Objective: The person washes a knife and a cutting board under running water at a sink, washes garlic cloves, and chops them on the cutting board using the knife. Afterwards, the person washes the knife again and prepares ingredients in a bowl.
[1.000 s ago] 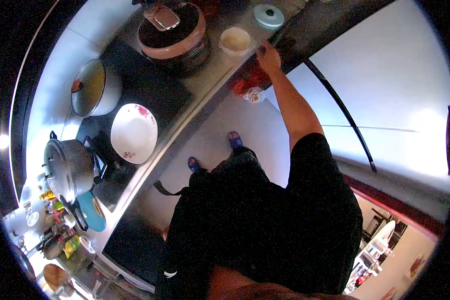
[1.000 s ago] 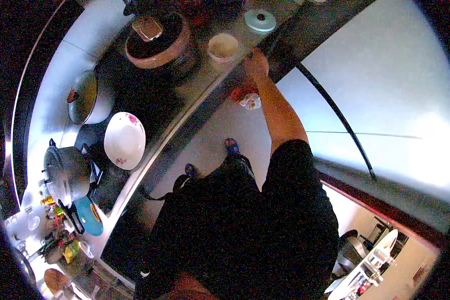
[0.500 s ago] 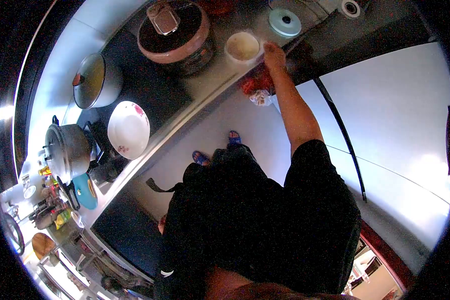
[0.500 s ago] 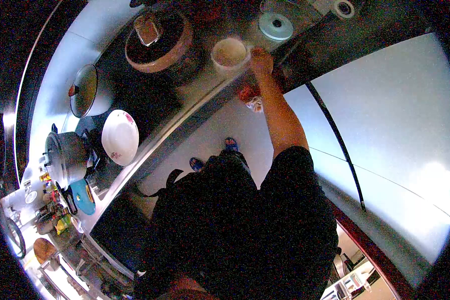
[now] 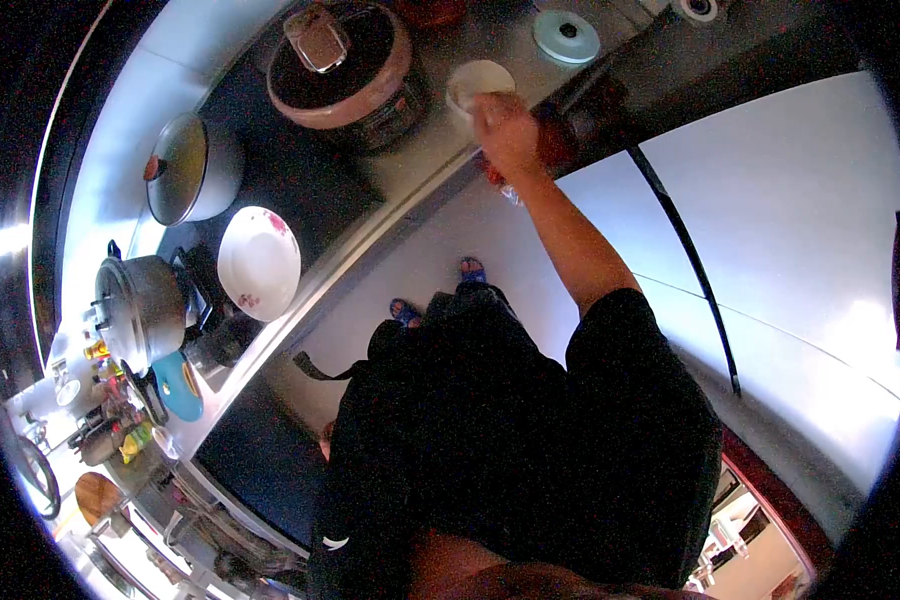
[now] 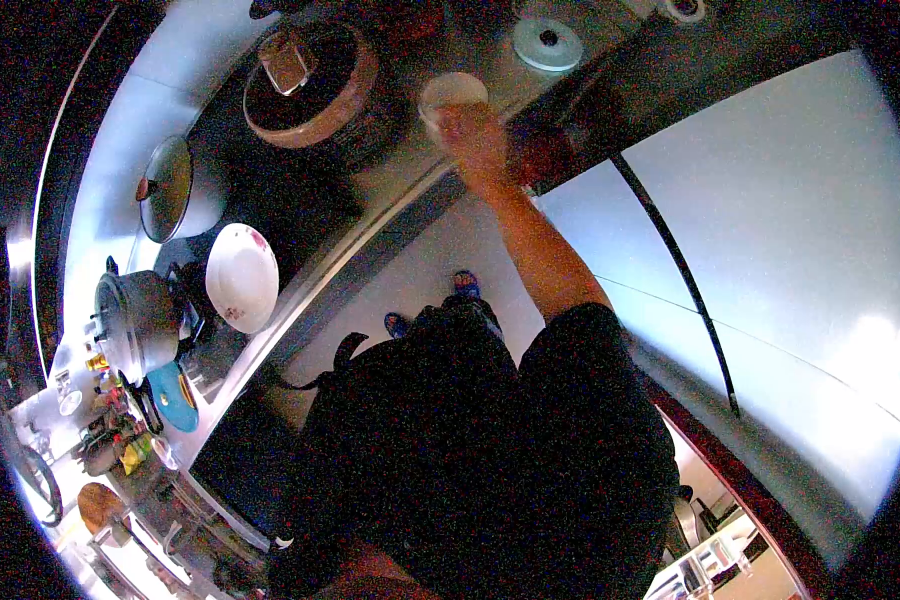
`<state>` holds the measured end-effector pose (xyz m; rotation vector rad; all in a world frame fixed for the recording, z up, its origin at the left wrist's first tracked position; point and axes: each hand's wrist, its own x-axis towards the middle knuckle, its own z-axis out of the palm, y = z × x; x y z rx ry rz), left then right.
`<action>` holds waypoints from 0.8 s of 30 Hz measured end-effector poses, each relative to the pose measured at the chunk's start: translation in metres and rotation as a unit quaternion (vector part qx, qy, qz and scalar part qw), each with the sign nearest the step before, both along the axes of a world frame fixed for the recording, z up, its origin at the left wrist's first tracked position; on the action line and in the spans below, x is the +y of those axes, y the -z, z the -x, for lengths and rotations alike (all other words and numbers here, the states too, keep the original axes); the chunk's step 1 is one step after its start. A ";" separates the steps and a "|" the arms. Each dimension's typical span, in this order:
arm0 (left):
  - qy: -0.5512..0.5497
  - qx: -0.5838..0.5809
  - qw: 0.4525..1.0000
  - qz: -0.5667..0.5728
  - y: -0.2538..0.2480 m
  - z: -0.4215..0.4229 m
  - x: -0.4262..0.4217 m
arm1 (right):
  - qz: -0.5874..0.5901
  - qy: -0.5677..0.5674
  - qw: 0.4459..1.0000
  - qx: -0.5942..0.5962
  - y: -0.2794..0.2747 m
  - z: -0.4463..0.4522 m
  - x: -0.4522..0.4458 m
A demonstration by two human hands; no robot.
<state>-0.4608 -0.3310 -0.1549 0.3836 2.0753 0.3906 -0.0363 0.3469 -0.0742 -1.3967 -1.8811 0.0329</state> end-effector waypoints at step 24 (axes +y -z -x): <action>-0.037 -0.021 0.999 0.003 -0.002 -0.021 -0.006 | 0.137 0.165 0.911 0.351 0.034 -0.101 -0.052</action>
